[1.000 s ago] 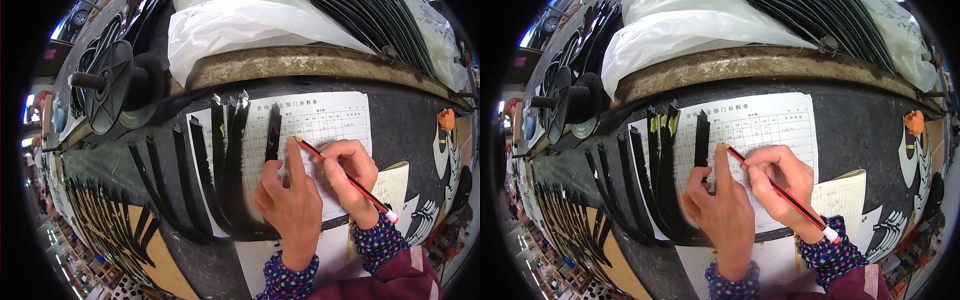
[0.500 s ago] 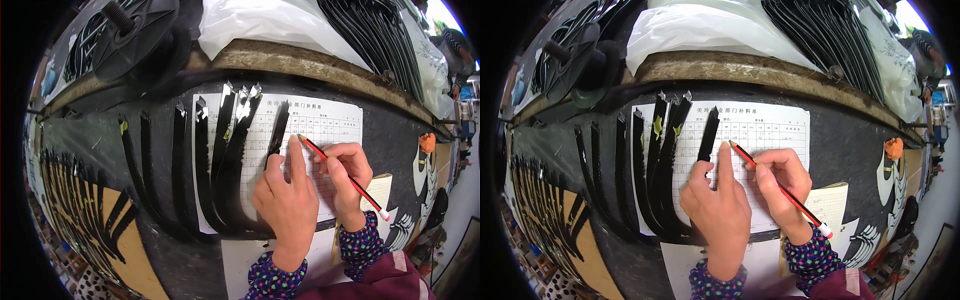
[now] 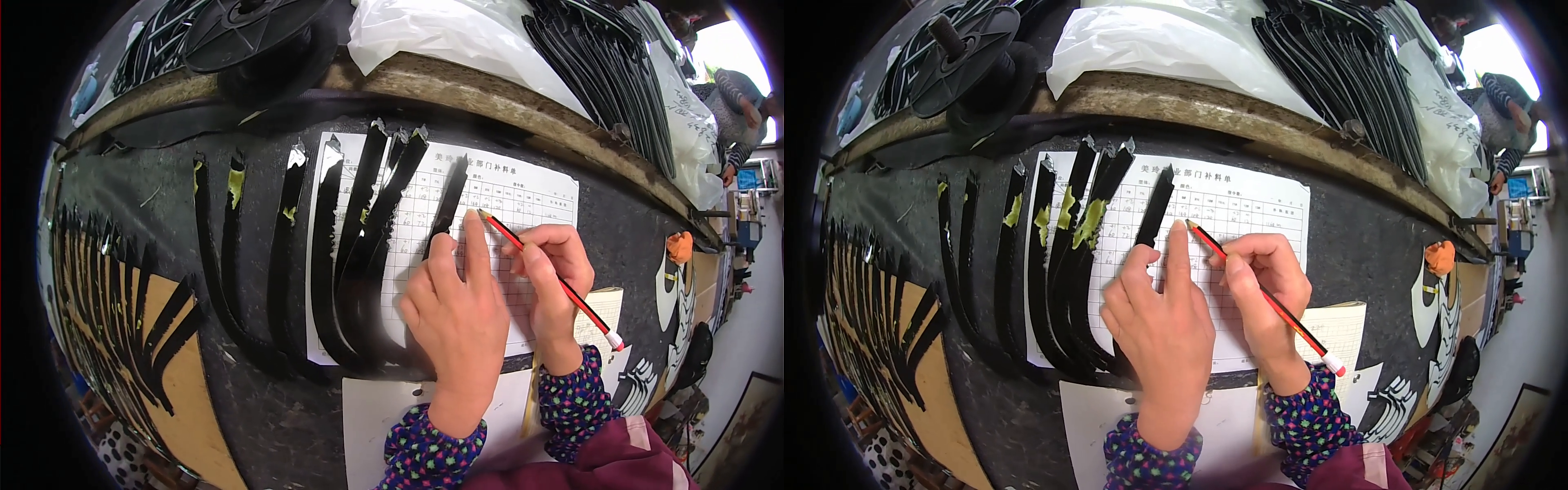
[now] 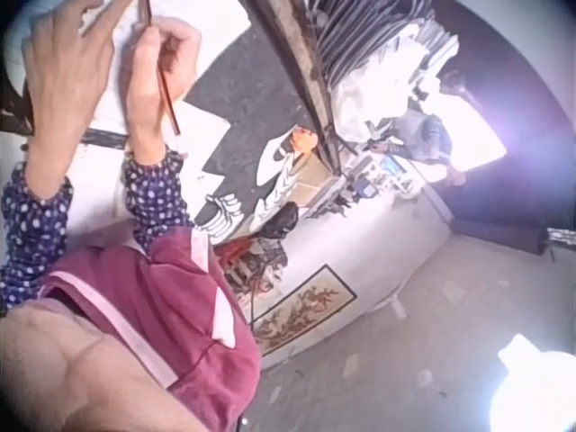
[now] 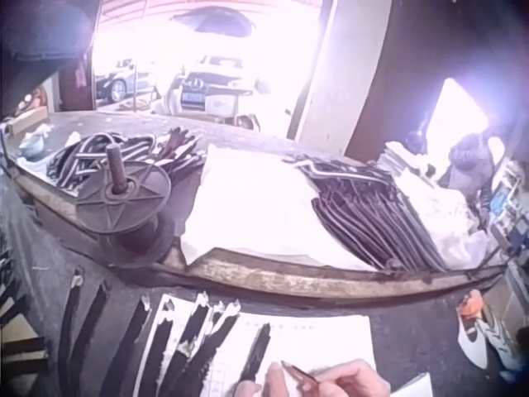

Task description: Organizing and tallying shoe components at a workbench, recording quantities in a notebook and on a log sheet.

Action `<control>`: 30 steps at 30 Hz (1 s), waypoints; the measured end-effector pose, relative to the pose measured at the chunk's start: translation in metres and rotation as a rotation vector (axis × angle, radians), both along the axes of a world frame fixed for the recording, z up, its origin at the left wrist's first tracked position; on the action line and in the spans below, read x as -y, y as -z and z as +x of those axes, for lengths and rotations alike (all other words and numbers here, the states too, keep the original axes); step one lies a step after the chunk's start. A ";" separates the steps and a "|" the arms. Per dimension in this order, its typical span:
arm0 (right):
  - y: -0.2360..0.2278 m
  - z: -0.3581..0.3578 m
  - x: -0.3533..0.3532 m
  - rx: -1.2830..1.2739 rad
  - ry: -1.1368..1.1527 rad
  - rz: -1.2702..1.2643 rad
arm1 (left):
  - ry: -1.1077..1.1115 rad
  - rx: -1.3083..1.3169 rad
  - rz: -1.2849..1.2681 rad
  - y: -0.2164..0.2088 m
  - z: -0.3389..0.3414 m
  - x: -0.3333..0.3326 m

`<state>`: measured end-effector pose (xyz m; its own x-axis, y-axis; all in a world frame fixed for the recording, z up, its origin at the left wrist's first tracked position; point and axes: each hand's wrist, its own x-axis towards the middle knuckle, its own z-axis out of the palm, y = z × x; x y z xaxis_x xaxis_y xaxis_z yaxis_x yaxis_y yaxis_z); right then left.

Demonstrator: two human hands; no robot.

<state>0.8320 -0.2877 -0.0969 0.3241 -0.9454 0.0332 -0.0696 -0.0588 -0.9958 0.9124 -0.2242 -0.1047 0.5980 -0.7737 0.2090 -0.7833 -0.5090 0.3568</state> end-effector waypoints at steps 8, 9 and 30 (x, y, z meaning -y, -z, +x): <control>-0.002 -0.004 0.000 -0.001 0.001 0.012 | 0.007 -0.073 -0.018 -0.006 -0.006 0.000; -0.002 -0.004 0.000 -0.016 -0.009 0.002 | -0.004 -0.060 -0.024 -0.006 -0.006 0.000; -0.003 -0.014 0.003 0.044 -0.019 0.012 | -0.010 0.027 0.005 -0.002 -0.018 0.001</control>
<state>0.8176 -0.2905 -0.0943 0.3409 -0.9394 0.0364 -0.0250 -0.0477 -0.9985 0.8948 -0.2251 -0.1030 0.6001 -0.7685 0.2220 -0.7874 -0.5187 0.3329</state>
